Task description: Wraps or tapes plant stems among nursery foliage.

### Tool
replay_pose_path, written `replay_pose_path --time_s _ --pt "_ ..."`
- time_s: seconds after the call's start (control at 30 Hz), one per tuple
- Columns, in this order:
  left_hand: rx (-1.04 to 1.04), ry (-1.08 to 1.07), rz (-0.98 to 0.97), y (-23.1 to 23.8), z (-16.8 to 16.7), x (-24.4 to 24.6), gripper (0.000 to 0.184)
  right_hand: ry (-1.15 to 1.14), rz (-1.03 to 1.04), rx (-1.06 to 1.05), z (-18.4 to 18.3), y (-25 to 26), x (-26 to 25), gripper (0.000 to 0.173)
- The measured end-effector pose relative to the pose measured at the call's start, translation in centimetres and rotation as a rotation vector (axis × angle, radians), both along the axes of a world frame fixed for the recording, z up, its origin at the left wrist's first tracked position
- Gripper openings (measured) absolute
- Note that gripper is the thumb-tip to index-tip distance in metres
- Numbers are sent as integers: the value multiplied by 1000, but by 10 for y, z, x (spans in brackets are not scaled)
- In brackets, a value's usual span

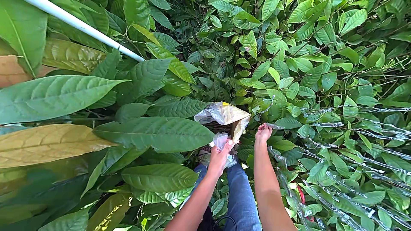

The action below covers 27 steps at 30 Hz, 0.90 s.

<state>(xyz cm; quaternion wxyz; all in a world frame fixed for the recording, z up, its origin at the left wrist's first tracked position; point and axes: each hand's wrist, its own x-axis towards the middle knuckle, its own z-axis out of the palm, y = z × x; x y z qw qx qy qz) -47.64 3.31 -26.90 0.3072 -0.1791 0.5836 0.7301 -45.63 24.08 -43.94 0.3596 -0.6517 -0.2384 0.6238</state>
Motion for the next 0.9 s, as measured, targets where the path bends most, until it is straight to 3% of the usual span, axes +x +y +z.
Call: replay_pose_path --time_s 0.1,0.2,0.27,0.33,0.4,0.43,0.53,0.63,0.77,0.9 --pt "-11 -57 32 11 5 -3 9 17 -38 -69 4 4 -9 13" --pt "-14 -169 68 21 9 -7 7 24 -3 -299 34 -13 -14 20" --pt "-1 -225 90 27 8 -9 7 39 341 -258 74 -41 -7 35" --pt "3 -242 108 33 7 -10 9 95 839 -24 112 -65 11 52" --pt "3 -248 119 40 12 -11 10 173 1213 179 145 -76 26 42" --pt "14 -252 121 42 17 -12 11 188 1287 219 156 -77 29 34" --pt "37 -230 135 51 31 -13 12 192 1307 247 174 -61 35 8" --pt "65 -161 126 53 35 -16 13 143 1389 267 190 -36 38 9" --pt "72 -61 96 60 39 -13 11 137 1485 271 208 -27 29 28" --pt "79 -68 131 70 44 -12 10 149 1397 309 207 -25 20 6"
